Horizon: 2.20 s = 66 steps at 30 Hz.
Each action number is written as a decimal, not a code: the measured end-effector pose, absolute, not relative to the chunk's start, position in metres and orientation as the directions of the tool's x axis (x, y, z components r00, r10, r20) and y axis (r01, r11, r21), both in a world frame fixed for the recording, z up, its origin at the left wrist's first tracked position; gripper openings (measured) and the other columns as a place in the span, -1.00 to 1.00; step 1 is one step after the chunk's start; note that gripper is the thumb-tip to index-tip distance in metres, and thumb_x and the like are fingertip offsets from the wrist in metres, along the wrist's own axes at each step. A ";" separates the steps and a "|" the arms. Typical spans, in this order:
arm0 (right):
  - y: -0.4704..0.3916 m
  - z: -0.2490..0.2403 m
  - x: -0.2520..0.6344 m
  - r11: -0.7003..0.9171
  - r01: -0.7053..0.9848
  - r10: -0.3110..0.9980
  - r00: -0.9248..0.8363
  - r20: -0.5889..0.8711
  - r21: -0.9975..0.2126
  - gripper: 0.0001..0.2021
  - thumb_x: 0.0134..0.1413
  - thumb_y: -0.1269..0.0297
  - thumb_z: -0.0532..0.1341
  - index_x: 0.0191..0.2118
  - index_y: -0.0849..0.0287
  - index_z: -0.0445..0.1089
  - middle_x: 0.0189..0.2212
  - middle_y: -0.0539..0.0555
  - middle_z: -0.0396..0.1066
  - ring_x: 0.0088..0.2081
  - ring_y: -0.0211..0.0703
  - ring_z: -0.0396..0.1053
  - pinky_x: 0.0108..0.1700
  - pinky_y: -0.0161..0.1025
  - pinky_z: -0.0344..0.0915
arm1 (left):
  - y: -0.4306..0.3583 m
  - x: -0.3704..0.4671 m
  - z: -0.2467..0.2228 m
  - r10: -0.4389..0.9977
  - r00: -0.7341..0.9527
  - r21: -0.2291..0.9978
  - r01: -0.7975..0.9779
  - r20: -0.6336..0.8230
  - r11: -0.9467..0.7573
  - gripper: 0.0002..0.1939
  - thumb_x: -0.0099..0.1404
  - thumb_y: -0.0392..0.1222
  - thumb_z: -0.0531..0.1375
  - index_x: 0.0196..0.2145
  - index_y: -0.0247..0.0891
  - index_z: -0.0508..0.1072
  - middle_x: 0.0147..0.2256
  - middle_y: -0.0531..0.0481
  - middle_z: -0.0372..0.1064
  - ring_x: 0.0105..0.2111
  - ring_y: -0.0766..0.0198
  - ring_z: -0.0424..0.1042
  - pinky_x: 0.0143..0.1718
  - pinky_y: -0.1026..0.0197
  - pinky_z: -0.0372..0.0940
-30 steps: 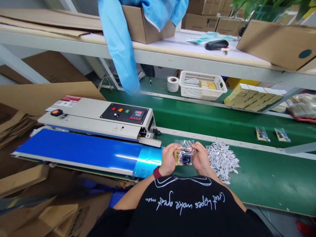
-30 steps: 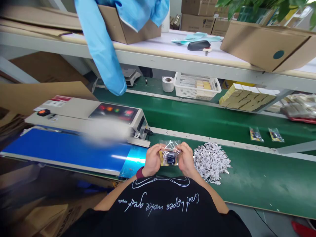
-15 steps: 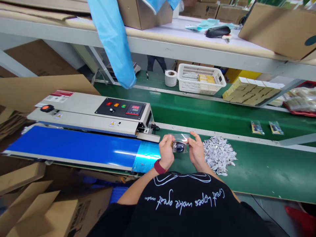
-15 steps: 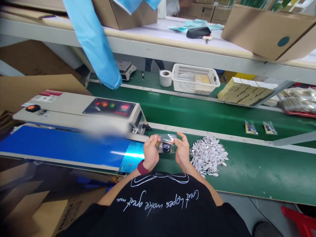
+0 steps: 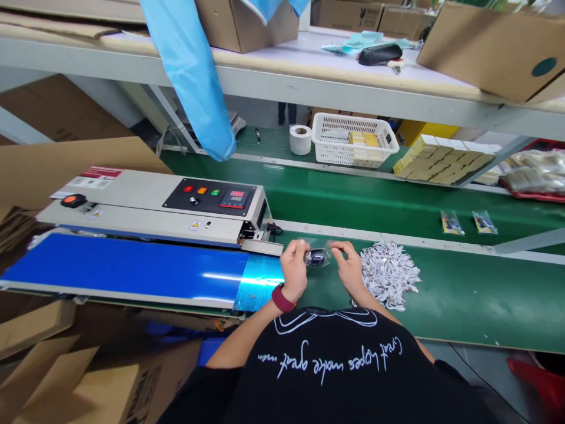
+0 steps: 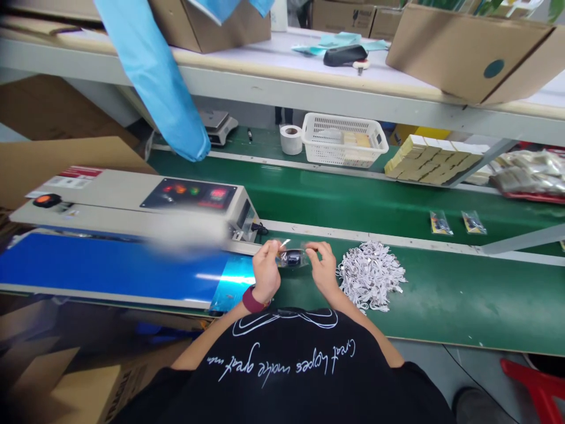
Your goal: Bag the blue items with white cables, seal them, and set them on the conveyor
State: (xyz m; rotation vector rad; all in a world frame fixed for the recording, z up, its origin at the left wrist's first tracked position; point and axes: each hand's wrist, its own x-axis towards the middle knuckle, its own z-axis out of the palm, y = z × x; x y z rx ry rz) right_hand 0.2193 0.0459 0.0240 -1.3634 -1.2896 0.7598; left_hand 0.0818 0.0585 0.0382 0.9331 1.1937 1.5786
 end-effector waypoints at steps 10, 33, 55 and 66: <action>0.057 0.026 0.218 -0.063 -0.324 0.985 0.134 -0.111 -0.944 -0.86 -0.14 0.21 0.29 -0.53 0.15 0.40 -0.45 0.00 0.36 -0.34 -0.17 0.25 -0.20 -0.21 0.18 | 0.069 0.087 0.036 0.936 -0.352 0.939 -0.315 0.019 -0.137 -0.70 0.24 -0.13 0.14 -0.59 -0.31 0.33 -0.53 0.06 0.20 -0.47 0.36 0.23 -0.36 0.32 0.18; 0.050 0.037 0.185 0.152 -0.274 0.932 0.360 0.045 -0.950 -0.81 -0.08 0.25 0.28 -0.61 0.17 0.39 -0.30 0.08 0.31 -0.32 -0.16 0.27 -0.30 -0.20 0.20 | 0.064 0.070 0.041 0.940 -0.255 0.910 -0.401 -0.225 0.109 -0.84 -0.09 -0.33 0.12 -0.73 -0.27 0.20 -0.66 0.11 0.11 -0.60 0.39 0.08 -0.56 0.32 0.01; 0.056 0.020 0.133 -0.267 -0.458 0.942 0.063 -0.330 -0.848 -0.65 -0.10 0.00 0.29 -0.59 0.20 0.37 -0.48 0.07 0.38 -0.48 -0.23 0.29 -0.49 -0.29 0.24 | 0.008 -0.038 -0.001 0.933 0.062 0.882 -0.311 -0.353 0.355 -0.68 0.00 -0.11 0.34 -0.32 -0.36 0.47 -0.42 -0.04 0.43 -0.57 0.38 0.32 -0.67 0.38 0.18; 0.047 0.003 0.151 -0.303 -0.292 0.947 0.017 -0.321 -0.907 -0.73 -0.12 0.05 0.31 -0.42 0.17 0.44 -0.36 0.07 0.39 -0.40 -0.23 0.32 -0.46 -0.33 0.31 | 0.009 -0.095 0.000 0.868 -0.053 0.817 -0.371 -0.494 0.442 -0.67 -0.05 -0.12 0.35 -0.37 -0.37 0.41 -0.51 -0.02 0.41 -0.64 0.32 0.37 -0.74 0.35 0.23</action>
